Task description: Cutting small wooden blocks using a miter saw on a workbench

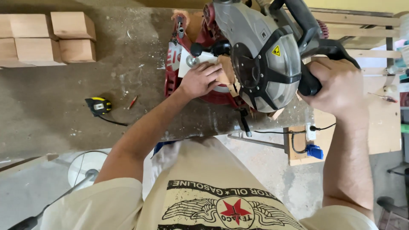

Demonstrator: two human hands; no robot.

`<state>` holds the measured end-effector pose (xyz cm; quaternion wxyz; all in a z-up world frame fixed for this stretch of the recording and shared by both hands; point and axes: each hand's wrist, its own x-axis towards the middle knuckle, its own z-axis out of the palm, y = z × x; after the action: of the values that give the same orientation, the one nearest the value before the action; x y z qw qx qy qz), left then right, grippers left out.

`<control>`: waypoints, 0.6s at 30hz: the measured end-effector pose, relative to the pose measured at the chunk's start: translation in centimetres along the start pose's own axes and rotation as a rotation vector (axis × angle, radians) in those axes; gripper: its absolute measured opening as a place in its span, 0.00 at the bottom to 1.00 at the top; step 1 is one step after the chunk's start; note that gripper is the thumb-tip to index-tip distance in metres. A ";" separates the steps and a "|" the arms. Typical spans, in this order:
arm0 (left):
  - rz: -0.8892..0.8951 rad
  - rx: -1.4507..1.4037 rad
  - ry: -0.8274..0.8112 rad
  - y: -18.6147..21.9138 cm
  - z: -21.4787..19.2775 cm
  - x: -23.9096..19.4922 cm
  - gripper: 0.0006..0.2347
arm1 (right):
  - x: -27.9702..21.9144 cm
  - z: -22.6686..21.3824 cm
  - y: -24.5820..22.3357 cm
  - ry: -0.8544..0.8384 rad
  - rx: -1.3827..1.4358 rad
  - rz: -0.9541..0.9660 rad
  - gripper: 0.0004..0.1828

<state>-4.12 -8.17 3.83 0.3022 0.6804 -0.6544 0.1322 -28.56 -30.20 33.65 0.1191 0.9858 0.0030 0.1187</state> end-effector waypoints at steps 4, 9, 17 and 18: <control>-0.002 -0.002 0.001 0.0 -0.1 0.2 0.14 | -0.2 0.2 -0.4 -0.011 0.078 0.005 0.12; -0.018 -0.004 -0.009 0.1 0.0 0.0 0.15 | -0.4 0.5 -0.3 -0.003 0.036 0.005 0.12; -0.015 -0.024 0.004 0.1 -0.1 0.1 0.15 | -0.6 0.6 -0.3 -0.010 0.020 0.048 0.13; -0.014 -0.023 0.004 0.0 -0.1 0.0 0.15 | -0.5 0.6 -0.2 -0.009 0.020 0.048 0.13</control>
<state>-4.12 -8.13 3.88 0.3123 0.6813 -0.6504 0.1238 -28.95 -30.19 32.96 0.1063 0.9872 -0.0201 0.1172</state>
